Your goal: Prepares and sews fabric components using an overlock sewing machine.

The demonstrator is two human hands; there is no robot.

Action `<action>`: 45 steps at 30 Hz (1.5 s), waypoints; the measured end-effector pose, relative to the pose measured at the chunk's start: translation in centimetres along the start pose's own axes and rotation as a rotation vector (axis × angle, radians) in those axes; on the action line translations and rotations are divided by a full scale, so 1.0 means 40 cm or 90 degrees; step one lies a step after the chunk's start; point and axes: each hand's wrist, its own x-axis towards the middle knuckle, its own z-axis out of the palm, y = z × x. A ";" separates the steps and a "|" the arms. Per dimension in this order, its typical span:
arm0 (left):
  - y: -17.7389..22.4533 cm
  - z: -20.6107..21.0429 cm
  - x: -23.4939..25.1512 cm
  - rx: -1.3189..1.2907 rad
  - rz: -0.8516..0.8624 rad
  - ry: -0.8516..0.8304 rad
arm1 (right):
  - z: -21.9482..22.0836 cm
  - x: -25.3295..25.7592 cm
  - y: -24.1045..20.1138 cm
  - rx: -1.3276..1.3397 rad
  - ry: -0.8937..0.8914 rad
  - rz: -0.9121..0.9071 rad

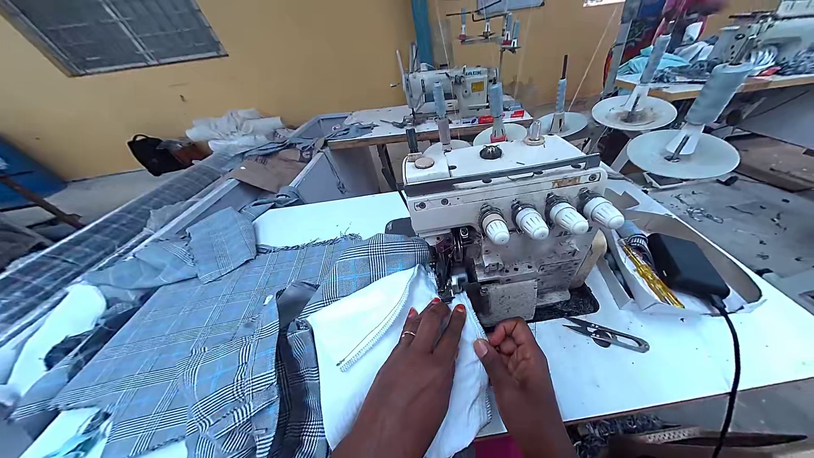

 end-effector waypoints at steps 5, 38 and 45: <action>0.003 0.003 -0.009 0.032 0.001 0.006 | 0.007 0.001 -0.003 -0.023 0.007 -0.021; -0.026 0.003 -0.071 0.129 0.087 -0.005 | 0.088 -0.017 -0.007 -0.015 0.107 -0.015; -0.067 0.002 -0.074 0.074 0.118 0.039 | 0.099 -0.010 -0.014 0.000 0.094 0.000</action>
